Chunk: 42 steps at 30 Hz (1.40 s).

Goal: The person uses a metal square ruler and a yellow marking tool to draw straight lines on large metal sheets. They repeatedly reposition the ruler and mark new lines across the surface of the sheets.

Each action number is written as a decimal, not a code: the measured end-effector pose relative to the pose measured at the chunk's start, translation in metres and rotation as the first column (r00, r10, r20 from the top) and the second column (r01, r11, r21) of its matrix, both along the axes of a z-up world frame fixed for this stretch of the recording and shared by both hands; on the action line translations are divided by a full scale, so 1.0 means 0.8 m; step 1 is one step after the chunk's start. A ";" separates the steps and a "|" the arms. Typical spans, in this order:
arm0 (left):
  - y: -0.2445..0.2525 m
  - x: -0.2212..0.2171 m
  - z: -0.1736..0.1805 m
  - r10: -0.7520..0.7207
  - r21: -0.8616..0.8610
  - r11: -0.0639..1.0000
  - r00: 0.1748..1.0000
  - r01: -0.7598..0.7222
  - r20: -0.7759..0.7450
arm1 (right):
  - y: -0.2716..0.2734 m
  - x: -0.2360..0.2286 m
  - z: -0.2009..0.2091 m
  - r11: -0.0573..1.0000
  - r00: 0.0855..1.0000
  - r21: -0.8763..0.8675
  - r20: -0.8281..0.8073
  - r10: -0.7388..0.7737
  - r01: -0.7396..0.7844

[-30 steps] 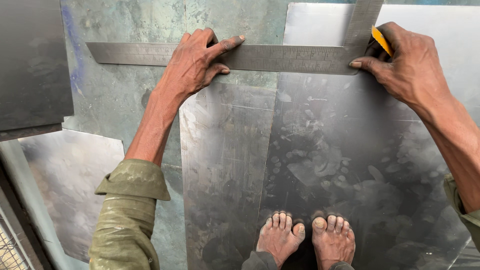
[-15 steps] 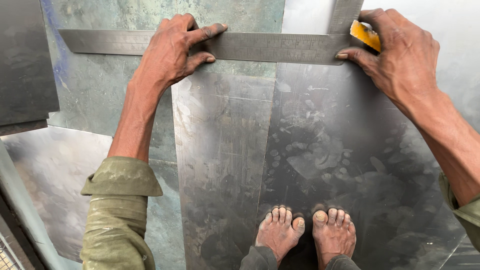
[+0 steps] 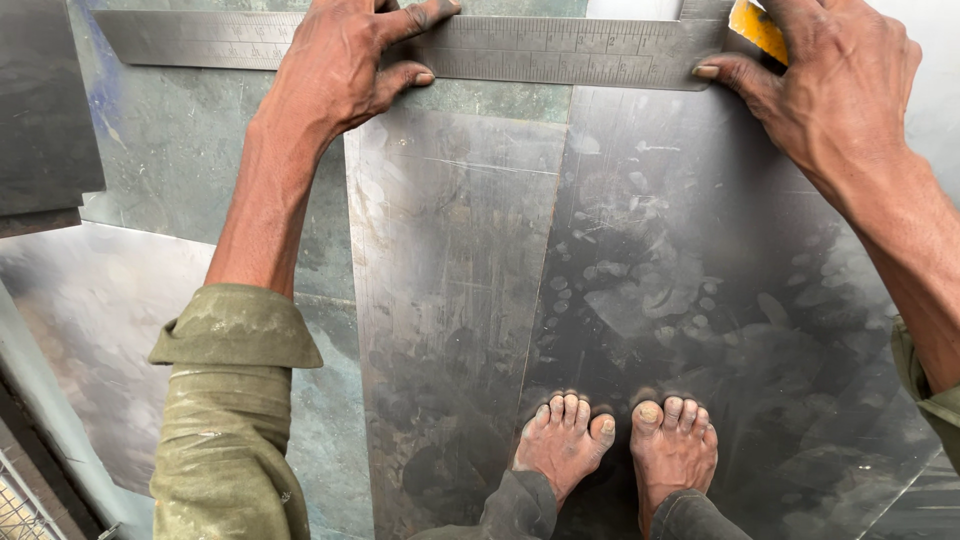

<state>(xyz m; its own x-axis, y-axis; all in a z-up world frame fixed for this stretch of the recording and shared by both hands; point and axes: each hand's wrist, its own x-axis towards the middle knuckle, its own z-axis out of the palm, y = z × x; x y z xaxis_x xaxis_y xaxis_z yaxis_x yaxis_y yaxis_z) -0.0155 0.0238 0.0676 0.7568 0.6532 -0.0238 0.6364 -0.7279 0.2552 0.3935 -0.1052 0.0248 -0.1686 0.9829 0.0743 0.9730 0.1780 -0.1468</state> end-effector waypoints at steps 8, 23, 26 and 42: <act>0.001 0.004 -0.004 0.054 -0.120 0.991 0.998 -0.055 -0.016 | -0.003 0.007 -0.008 0.996 0.998 0.072 0.036 0.056 -0.058; 0.006 0.006 0.000 0.030 -0.147 0.989 0.999 -0.027 0.020 | -0.009 0.008 -0.011 0.984 0.987 0.147 0.138 0.077 -0.098; 0.006 0.005 0.001 0.037 -0.147 0.988 0.999 -0.037 -0.001 | -0.004 0.007 -0.011 0.993 0.996 0.100 0.065 0.056 -0.063; 0.003 0.005 0.003 0.040 -0.125 0.991 0.999 -0.043 -0.027 | -0.073 0.017 0.009 0.990 0.923 -0.139 -0.381 -0.052 -0.002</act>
